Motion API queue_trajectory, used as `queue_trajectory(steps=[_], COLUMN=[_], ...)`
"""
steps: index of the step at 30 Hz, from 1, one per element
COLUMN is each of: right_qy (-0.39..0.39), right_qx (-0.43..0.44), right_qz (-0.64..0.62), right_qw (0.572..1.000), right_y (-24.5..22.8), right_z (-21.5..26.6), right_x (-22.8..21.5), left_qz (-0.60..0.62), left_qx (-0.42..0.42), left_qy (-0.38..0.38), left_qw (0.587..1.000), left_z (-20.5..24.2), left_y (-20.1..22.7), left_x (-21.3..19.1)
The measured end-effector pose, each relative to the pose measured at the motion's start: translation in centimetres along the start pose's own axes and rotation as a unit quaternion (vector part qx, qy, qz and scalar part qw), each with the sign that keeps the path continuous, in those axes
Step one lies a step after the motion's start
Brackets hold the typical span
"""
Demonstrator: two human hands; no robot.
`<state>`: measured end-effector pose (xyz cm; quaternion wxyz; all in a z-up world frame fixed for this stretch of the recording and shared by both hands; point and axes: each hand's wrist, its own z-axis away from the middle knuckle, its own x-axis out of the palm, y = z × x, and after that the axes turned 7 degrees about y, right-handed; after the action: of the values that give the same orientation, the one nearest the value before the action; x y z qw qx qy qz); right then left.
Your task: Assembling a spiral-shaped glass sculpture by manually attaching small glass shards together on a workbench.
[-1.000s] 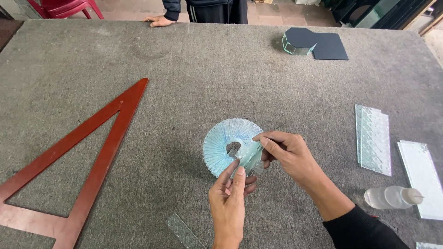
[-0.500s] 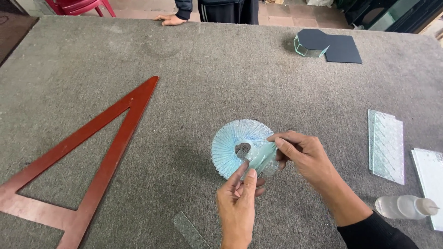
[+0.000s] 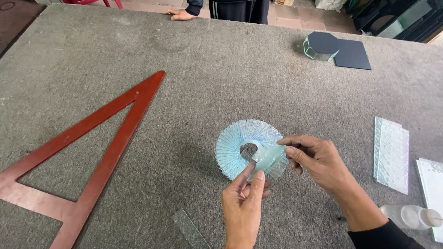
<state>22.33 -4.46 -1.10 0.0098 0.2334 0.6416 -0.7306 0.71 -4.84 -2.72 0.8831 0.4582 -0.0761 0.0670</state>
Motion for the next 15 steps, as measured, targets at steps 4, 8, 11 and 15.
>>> queue_trajectory(steps=[4, 8, 11, 15], right_qy=[0.001, 0.000, -0.008, -0.004], right_qx=[0.010, 0.027, 0.017, -0.015], right_qz=[-0.014, -0.028, -0.037, -0.034], right_qw=[1.000, 0.999, 0.999, 0.999], right_y=[0.0, 0.2, 0.5, 1.0], right_z=[0.0, 0.0, -0.2, -0.4], right_x=[0.0, -0.3, -0.4, -0.5], left_qz=[-0.021, -0.001, 0.001, -0.007], left_qx=[-0.009, 0.006, 0.015, 0.010], left_qy=[0.009, 0.008, 0.000, -0.013], left_qw=[1.000, 1.000, 1.000, 1.000], left_z=[0.1, 0.0, -0.2, -0.1], left_y=[0.1, -0.5, -0.9, -0.7], left_x=[0.0, 0.0, -0.1, -0.2])
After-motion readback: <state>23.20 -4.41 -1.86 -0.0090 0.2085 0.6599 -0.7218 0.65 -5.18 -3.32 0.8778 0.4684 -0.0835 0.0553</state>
